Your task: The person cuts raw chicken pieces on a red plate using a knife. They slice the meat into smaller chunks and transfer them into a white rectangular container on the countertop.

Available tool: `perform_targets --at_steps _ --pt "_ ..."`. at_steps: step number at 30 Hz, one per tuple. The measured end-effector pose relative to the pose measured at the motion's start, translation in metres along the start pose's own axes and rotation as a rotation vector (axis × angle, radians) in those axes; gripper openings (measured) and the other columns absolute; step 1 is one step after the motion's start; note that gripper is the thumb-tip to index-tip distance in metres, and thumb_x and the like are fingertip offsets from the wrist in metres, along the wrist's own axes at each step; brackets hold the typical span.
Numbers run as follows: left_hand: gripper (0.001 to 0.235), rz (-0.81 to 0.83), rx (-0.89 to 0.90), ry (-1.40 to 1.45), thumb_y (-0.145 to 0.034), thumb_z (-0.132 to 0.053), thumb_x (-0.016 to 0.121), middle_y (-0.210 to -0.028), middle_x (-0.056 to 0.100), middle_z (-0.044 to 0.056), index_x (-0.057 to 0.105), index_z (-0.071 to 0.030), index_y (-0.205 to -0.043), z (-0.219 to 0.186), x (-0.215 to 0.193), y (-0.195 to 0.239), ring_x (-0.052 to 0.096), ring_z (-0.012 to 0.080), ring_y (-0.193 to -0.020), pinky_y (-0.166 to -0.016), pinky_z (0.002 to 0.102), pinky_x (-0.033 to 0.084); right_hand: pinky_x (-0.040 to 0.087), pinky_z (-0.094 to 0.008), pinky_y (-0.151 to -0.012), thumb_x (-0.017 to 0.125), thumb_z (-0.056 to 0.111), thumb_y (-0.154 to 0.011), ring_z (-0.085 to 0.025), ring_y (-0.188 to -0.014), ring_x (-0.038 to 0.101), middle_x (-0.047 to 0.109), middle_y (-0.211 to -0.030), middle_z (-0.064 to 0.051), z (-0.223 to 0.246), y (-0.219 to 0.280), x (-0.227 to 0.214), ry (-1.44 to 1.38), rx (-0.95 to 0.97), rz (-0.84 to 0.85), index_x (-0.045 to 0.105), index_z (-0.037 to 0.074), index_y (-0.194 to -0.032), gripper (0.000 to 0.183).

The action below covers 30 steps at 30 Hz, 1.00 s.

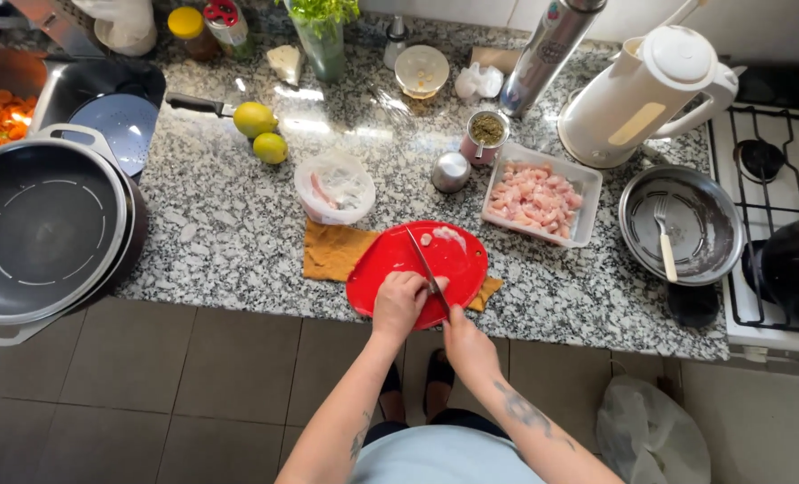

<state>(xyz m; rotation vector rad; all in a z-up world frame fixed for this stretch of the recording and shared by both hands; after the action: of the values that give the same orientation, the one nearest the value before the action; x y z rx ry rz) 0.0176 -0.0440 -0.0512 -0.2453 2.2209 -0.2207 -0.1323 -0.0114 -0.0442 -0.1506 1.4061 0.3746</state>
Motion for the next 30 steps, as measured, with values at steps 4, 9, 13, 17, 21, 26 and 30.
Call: perform_targets --at_steps 4,9,13,17,21,26,30 --pt "0.007 -0.012 -0.005 -0.081 -0.079 -0.021 0.067 -0.086 0.062 -0.005 0.064 -0.021 -0.085 0.011 -0.011 0.010 0.059 0.0142 -0.088 -0.077 0.027 0.052 0.057 -0.041 -0.052 0.041 0.031 -0.095 -0.032 -0.062 0.069 0.062 -0.069 -0.011 0.013 -0.029 -0.010 -0.010 0.003 -0.005 0.050 0.006 -0.117 0.034" --pt "0.013 -0.147 -0.126 -0.227 -0.081 -0.019 0.060 -0.093 0.062 0.000 0.065 -0.020 -0.093 0.032 -0.058 0.013 0.060 0.0201 -0.089 -0.075 0.033 0.050 0.056 -0.049 -0.063 0.040 0.038 -0.095 -0.039 -0.077 0.067 0.066 -0.084 -0.016 0.002 -0.019 -0.053 -0.289 0.027 0.063 0.045 0.016 -0.120 0.034" --pt "0.017 -0.221 -0.049 -0.229 -0.080 -0.020 0.060 -0.094 0.062 0.003 0.064 -0.019 -0.097 -0.011 -0.068 0.002 0.060 0.0223 -0.087 -0.072 0.035 0.049 0.056 -0.048 -0.065 0.042 0.035 -0.095 -0.038 -0.081 0.067 0.066 -0.090 -0.019 -0.005 -0.004 -0.105 -0.385 0.049 0.002 0.044 0.015 -0.120 0.032" --pt "0.031 0.006 -0.001 -0.199 -0.077 -0.029 0.066 -0.096 0.062 -0.005 0.061 -0.028 -0.107 -0.044 -0.038 0.003 0.057 0.0175 -0.092 -0.081 0.037 0.041 0.048 -0.046 -0.057 0.041 0.033 -0.095 -0.038 -0.068 0.063 0.064 -0.078 -0.014 -0.029 0.015 -0.084 -0.336 0.111 0.092 0.042 0.016 -0.111 0.024" --pt "0.015 -0.098 -0.179 -0.311 -0.070 -0.017 0.058 -0.091 0.057 -0.007 0.059 -0.024 -0.084 -0.031 -0.043 -0.003 0.053 0.0183 -0.083 -0.074 0.040 0.033 0.045 -0.045 -0.048 0.041 0.034 -0.093 -0.037 -0.062 0.063 0.065 -0.077 -0.010 -0.040 0.032 -0.062 -0.282 0.143 0.168 0.041 0.018 -0.118 0.029" --pt "0.014 -0.055 -0.060 -0.220 -0.079 -0.025 0.061 -0.095 0.063 -0.009 0.063 -0.024 -0.093 -0.040 -0.035 -0.019 0.055 0.0167 -0.087 -0.074 0.039 0.032 0.043 -0.045 -0.049 0.041 0.036 -0.093 -0.040 -0.062 0.059 0.065 -0.081 -0.005 -0.045 0.035 -0.042 -0.221 0.112 0.181 0.041 0.021 -0.113 0.025" --pt "0.005 -0.047 0.006 -0.100 -0.077 -0.017 0.067 -0.083 0.066 -0.004 0.064 -0.018 -0.080 -0.041 -0.024 -0.024 0.056 0.0210 -0.079 -0.071 0.038 0.035 0.044 -0.046 -0.047 0.041 0.034 -0.093 -0.039 -0.058 0.060 0.064 -0.079 -0.005 -0.042 0.037 -0.046 -0.207 0.065 0.189 0.040 0.020 -0.114 0.026"
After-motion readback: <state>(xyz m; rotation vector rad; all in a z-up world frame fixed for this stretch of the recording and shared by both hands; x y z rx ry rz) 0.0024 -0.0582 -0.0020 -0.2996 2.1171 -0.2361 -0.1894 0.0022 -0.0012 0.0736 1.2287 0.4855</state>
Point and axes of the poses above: each hand's wrist, its own y-axis away from the middle knuckle, its own x-axis out of the palm, z = x × y, the point moved 6 cm from there along -y, towards the middle knuckle
